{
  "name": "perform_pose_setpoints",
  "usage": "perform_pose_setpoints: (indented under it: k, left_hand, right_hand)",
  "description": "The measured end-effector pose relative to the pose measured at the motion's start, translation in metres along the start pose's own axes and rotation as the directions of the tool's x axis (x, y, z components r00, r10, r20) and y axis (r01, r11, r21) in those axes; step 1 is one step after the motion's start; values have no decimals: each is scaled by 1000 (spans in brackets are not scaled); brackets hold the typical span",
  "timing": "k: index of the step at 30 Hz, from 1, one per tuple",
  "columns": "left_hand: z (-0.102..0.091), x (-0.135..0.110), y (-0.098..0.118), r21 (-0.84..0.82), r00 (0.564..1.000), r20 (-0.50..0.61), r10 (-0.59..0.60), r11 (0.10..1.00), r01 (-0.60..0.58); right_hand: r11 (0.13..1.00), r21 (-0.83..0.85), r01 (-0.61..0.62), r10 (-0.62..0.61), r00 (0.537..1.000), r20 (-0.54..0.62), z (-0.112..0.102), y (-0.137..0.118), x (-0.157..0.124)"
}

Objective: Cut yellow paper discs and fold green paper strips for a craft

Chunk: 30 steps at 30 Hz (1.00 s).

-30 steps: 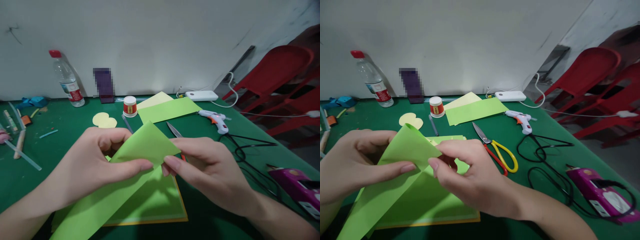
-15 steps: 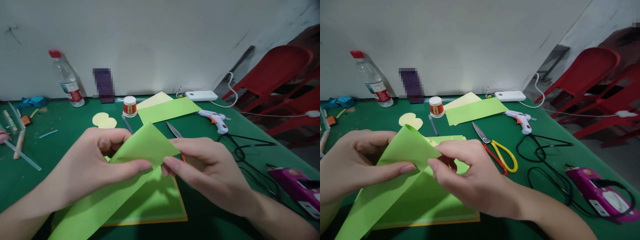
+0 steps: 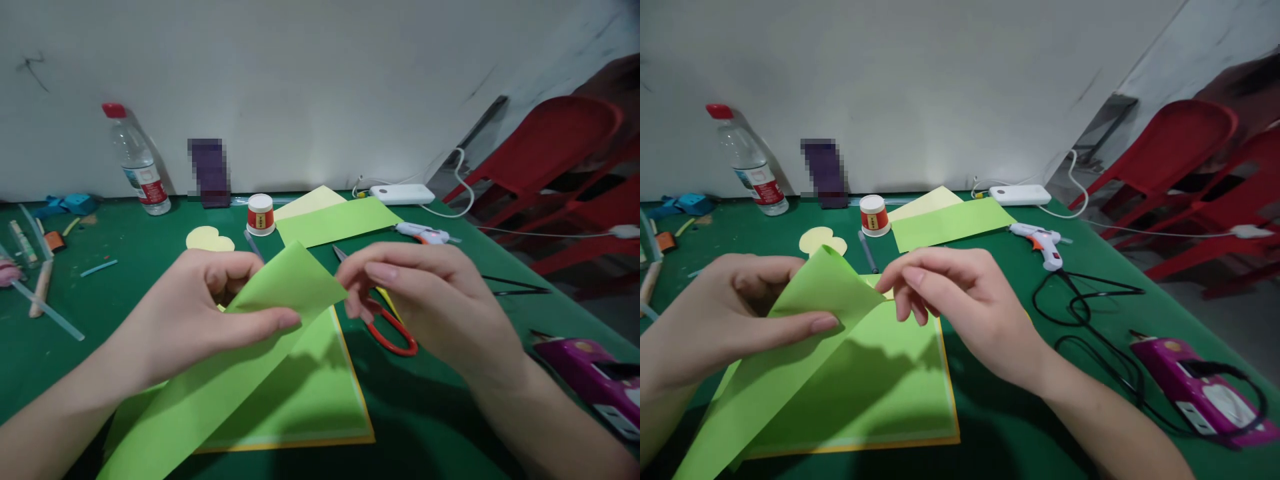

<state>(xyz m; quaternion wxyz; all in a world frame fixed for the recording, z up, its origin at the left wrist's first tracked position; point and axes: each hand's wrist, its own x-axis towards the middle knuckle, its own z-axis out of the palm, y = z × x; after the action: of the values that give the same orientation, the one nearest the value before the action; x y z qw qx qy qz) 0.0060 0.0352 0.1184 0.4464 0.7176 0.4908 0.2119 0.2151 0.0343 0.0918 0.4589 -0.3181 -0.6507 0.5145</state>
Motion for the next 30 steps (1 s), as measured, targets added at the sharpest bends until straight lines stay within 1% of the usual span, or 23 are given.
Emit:
perform_pose_setpoints:
  k: [2,4,6,8,10,12,13,16,18,20,22,23,24,25,28,30]
  left_hand:
    - [2,1,2,-32,999,43,-19,999,21]
    - [5,3,4,-59,997,73,-26,998,30]
    - [7,4,4,-46,999,50,-11,999,13]
    - [7,6,3,-29,1000,26,6,1000,-5]
    - [3,10,-1,-40,997,70,-26,999,28]
    - [-5,16,-6,-59,993,110,-45,997,52]
    - [-9,19,-9,-60,993,109,-43,997,50]
    - [-19,28,-17,-17,999,38,-14,1000,15]
    - [-22,32,-20,28,1000,1,-21,999,21]
    - [-22,34,-21,71,1000,-9,-28,997,28]
    - [-20,36,-21,88,999,28,-30,996,27]
    - [-18,37,-22,85,998,58,-34,996,29]
    - [-16,37,-22,79,995,92,-44,996,37]
    - [-13,38,-23,73,989,133,-60,996,50]
    - [-2,41,-27,74,962,257,-96,994,80]
    - [7,42,-30,76,940,326,-96,994,75]
  right_hand:
    - [994,-108,-1,7,999,48,2,-1,2]
    - [976,-215,-19,43,994,105,7,-3,3]
    - [964,-254,-79,118,983,143,12,-5,3]
    - [962,-223,-158,194,970,147,15,-6,2]
    - [960,-173,-219,244,961,133,14,-6,2]
    - [961,-128,-245,259,960,109,9,-4,4]
    - [963,-98,-251,261,960,99,6,-3,6]
    - [964,-14,-265,265,960,88,-6,4,14]
    - [958,-1,-285,284,953,101,-15,9,21]
    - [939,-46,-342,345,923,173,-23,14,28]
    - [904,-137,-404,427,851,307,-29,17,33]
    - [889,-201,-411,457,814,358,-32,19,36]
    - [879,-267,-396,473,794,382,-34,20,37]
    - [872,-328,-365,476,791,384,-34,21,38]
    - [852,-465,-242,430,829,358,-28,23,38]
    - [845,-509,-163,394,833,388,-20,23,35]
